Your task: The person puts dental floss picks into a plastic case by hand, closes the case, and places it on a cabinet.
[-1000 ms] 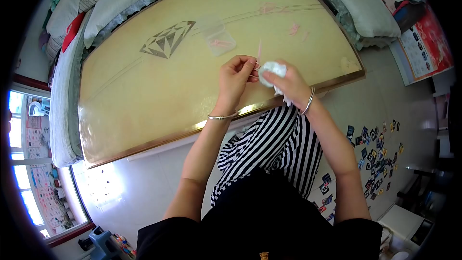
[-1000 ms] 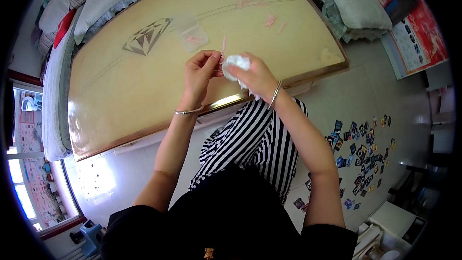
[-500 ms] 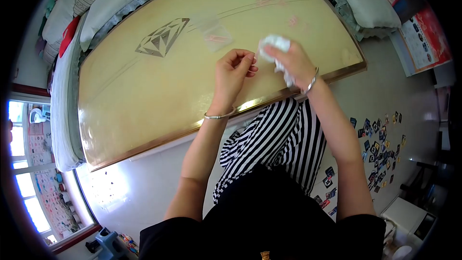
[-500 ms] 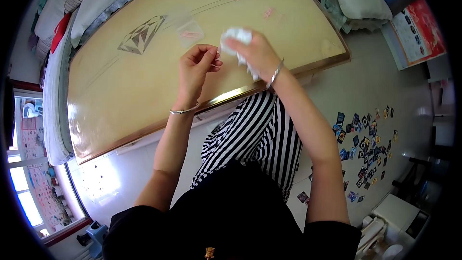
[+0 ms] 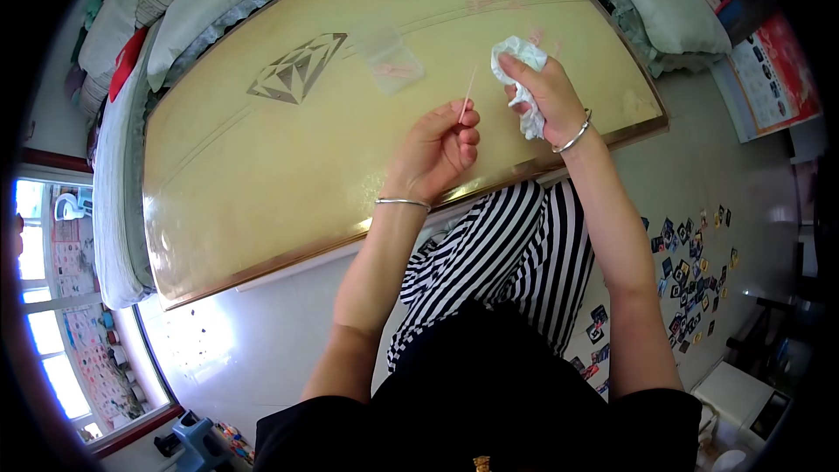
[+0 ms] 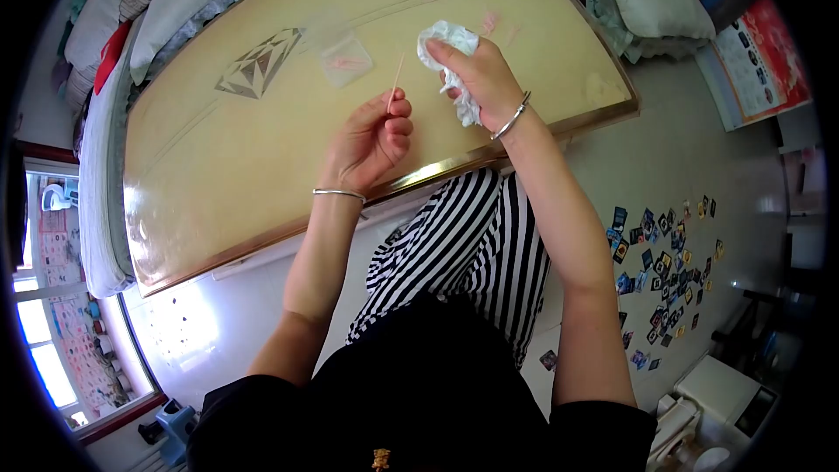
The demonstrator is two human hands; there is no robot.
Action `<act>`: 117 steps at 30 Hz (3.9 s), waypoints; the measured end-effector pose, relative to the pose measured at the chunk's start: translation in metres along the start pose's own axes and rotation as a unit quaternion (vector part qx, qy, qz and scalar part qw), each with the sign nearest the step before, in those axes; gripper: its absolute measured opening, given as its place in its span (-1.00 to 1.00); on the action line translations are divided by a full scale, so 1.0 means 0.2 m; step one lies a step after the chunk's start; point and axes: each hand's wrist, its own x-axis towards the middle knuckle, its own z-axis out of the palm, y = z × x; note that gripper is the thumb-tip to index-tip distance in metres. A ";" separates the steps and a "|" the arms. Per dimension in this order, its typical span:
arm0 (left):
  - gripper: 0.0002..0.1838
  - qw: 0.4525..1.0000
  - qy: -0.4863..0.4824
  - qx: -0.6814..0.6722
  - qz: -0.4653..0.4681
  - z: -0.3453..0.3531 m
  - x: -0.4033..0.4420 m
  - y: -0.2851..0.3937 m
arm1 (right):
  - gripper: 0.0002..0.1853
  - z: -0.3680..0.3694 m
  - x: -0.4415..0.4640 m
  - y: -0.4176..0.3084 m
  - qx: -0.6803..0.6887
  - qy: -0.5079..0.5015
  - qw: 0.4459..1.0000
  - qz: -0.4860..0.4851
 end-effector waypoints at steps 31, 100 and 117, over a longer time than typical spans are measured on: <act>-0.84 0.831 0.206 0.464 0.227 -0.02 -0.07 0.11 | -0.70 0.17 -0.07 0.20 -0.166 -0.183 0.969 0.014; -0.91 0.358 0.034 0.902 0.237 -0.33 0.24 0.77 | -0.69 0.31 0.40 0.32 -0.541 -0.082 0.833 -0.079; -0.90 0.338 0.033 0.891 0.301 -0.08 0.20 0.54 | -0.71 0.21 0.24 0.19 -0.360 0.028 0.930 -0.066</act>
